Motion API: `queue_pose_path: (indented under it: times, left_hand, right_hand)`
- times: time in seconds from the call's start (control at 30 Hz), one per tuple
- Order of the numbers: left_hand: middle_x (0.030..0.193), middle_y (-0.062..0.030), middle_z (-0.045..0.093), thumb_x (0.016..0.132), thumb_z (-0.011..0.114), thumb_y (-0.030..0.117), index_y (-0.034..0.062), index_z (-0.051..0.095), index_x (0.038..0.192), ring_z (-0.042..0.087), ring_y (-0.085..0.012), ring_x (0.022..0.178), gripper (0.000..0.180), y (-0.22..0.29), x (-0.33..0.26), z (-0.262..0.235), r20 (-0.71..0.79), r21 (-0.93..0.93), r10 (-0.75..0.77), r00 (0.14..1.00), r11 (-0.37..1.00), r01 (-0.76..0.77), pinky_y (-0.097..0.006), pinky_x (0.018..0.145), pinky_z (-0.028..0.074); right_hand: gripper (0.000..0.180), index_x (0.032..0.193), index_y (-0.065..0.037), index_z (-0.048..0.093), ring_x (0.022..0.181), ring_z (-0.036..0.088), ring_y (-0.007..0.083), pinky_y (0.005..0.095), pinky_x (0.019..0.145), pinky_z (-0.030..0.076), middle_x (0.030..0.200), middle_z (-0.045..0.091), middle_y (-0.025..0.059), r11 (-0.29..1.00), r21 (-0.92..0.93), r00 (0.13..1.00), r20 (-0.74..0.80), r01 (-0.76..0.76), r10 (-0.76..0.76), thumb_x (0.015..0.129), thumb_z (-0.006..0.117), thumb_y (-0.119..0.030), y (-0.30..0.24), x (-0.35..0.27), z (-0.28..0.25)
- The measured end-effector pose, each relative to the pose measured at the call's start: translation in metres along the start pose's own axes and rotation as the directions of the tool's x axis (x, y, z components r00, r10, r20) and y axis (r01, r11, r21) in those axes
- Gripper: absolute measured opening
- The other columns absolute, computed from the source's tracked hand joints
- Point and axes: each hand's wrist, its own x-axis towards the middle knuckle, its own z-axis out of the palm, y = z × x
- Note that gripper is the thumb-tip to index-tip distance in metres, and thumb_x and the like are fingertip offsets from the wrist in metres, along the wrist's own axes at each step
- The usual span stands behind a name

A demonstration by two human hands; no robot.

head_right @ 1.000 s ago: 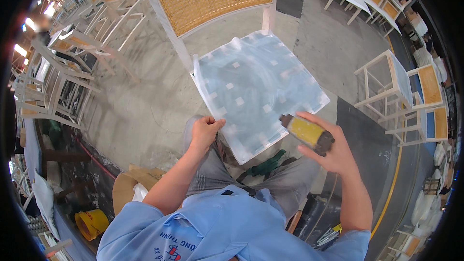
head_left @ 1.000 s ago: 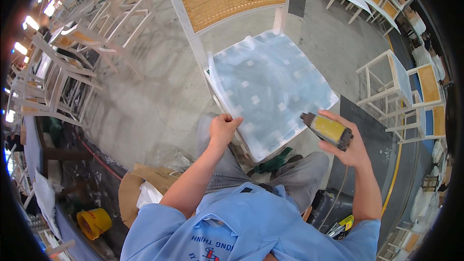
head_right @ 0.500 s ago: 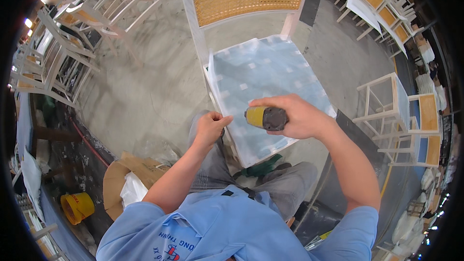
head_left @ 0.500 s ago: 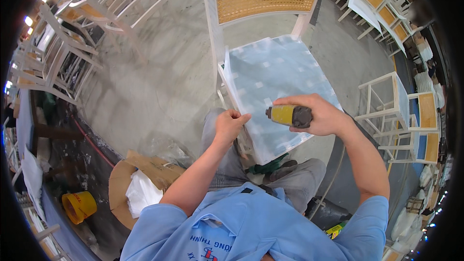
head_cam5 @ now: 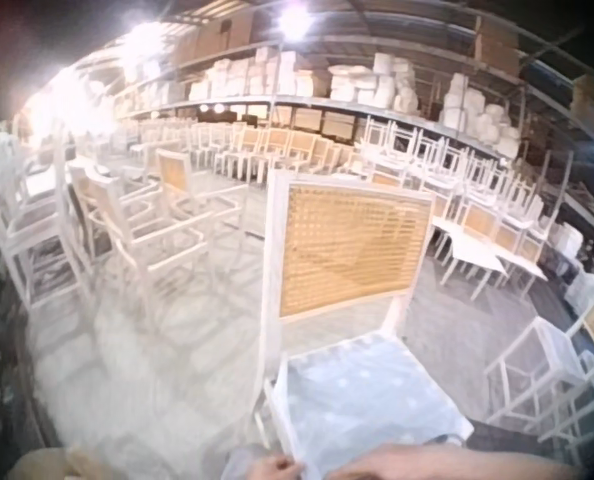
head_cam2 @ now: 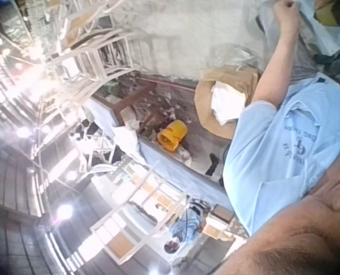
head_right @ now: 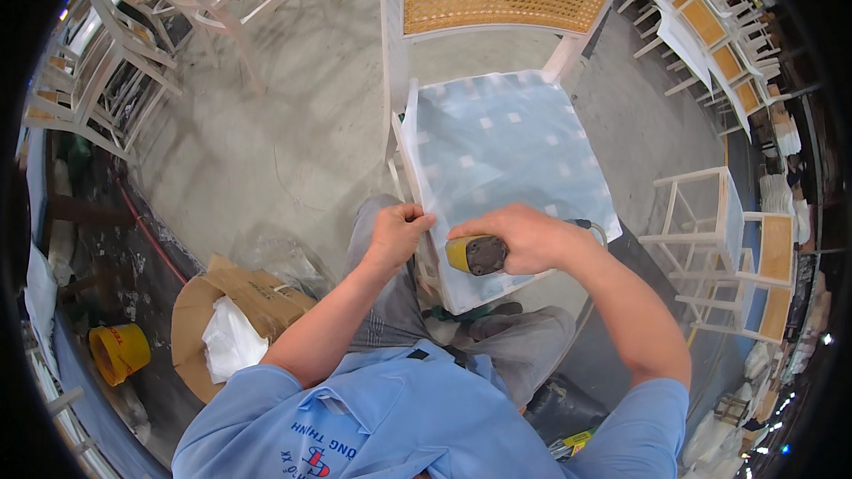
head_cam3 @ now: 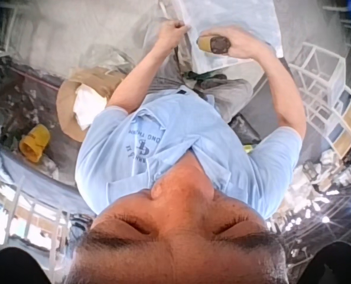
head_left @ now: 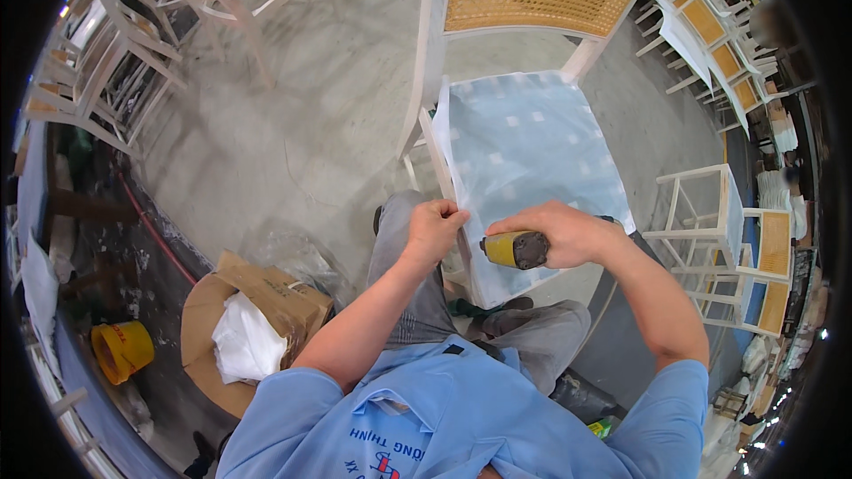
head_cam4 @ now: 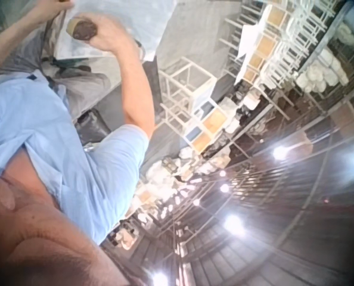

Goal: The person attaches green webbing to a chair seat frame using a staple gun, then covers the seat with a white fabric sheet and staples it in place. The person flips the chair, repositions it, and continues stapling green webbing to the underside of the seat frame.

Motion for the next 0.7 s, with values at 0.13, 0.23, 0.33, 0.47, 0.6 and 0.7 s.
queue_pose_path:
  times: [0.13, 0.23, 0.33, 0.47, 0.6, 0.7]
  left_hand:
    - [0.081, -0.0034, 0.071, 0.093, 0.076, 0.011, -0.0051, 0.074, 0.095, 0.059, -0.0096, 0.073, 0.016, -0.006, 0.001, -0.001, -0.03, 0.12, 0.121, 0.992, 0.986, -0.116, -0.029, 0.067, 0.05]
    - [0.081, -0.0047, 0.071, 0.092, 0.077, 0.012, -0.0055, 0.074, 0.095, 0.06, -0.01, 0.073, 0.018, -0.007, 0.002, -0.002, -0.033, 0.177, 0.159, 0.987, 0.973, -0.151, -0.029, 0.067, 0.05]
    - [0.08, -0.0052, 0.071, 0.092, 0.077, 0.013, -0.0056, 0.074, 0.094, 0.06, -0.0104, 0.073, 0.019, -0.002, 0.001, -0.001, -0.015, 0.195, 0.153, 0.988, 0.97, -0.147, -0.029, 0.067, 0.051]
    - [0.077, -0.0042, 0.069, 0.091, 0.078, 0.014, -0.006, 0.072, 0.09, 0.058, -0.0103, 0.07, 0.02, -0.005, 0.0, -0.003, -0.035, 0.153, 0.165, 0.986, 0.976, -0.158, -0.03, 0.065, 0.05]
    - [0.077, -0.0035, 0.067, 0.091, 0.078, 0.016, -0.0061, 0.072, 0.088, 0.057, -0.0101, 0.07, 0.023, -0.001, 0.0, -0.004, -0.009, 0.171, 0.137, 0.991, 0.976, -0.134, -0.031, 0.063, 0.048]
    - [0.079, -0.0033, 0.068, 0.091, 0.078, 0.016, -0.0059, 0.072, 0.087, 0.057, -0.0102, 0.07, 0.023, 0.005, -0.001, -0.003, 0.004, 0.181, 0.082, 0.997, 0.98, -0.081, -0.031, 0.063, 0.048]
  right_hand:
    - [0.077, 0.143, -0.021, 0.064, 0.11, 0.069, 0.0402, 0.0459, 0.094, 0.056, 0.122, 0.074, 0.0163, 1.0, -0.023, 0.998, 0.06, -0.014, 0.016, 0.071, 0.066, 0.007, 0.003, 0.012, 0.005]
    - [0.077, 0.143, -0.022, 0.064, 0.108, 0.069, 0.0401, 0.0468, 0.092, 0.056, 0.119, 0.074, 0.0159, 1.0, -0.03, 0.997, 0.073, -0.008, 0.01, 0.071, 0.066, 0.005, 0.004, 0.017, 0.007]
    - [0.076, 0.143, -0.022, 0.063, 0.106, 0.07, 0.04, 0.0475, 0.091, 0.056, 0.116, 0.075, 0.0156, 0.998, -0.058, 0.997, 0.072, -0.001, 0.005, 0.072, 0.066, 0.005, 0.011, 0.02, 0.011]
    - [0.076, 0.143, -0.023, 0.064, 0.105, 0.069, 0.0402, 0.0483, 0.089, 0.056, 0.114, 0.075, 0.0156, 0.996, -0.09, 0.996, 0.09, -0.002, 0.01, 0.072, 0.067, 0.004, 0.008, 0.026, 0.011]
    - [0.069, 0.143, -0.02, 0.064, 0.104, 0.07, 0.0403, 0.0471, 0.09, 0.056, 0.117, 0.075, 0.0149, 0.994, -0.111, 0.994, 0.108, -0.023, 0.035, 0.076, 0.07, -0.002, 0.004, 0.027, 0.01]
    - [0.067, 0.143, -0.019, 0.064, 0.105, 0.07, 0.0399, 0.0455, 0.091, 0.056, 0.119, 0.075, 0.0142, 0.988, -0.143, 0.992, 0.109, -0.05, 0.066, 0.079, 0.073, -0.005, 0.003, 0.025, 0.009]
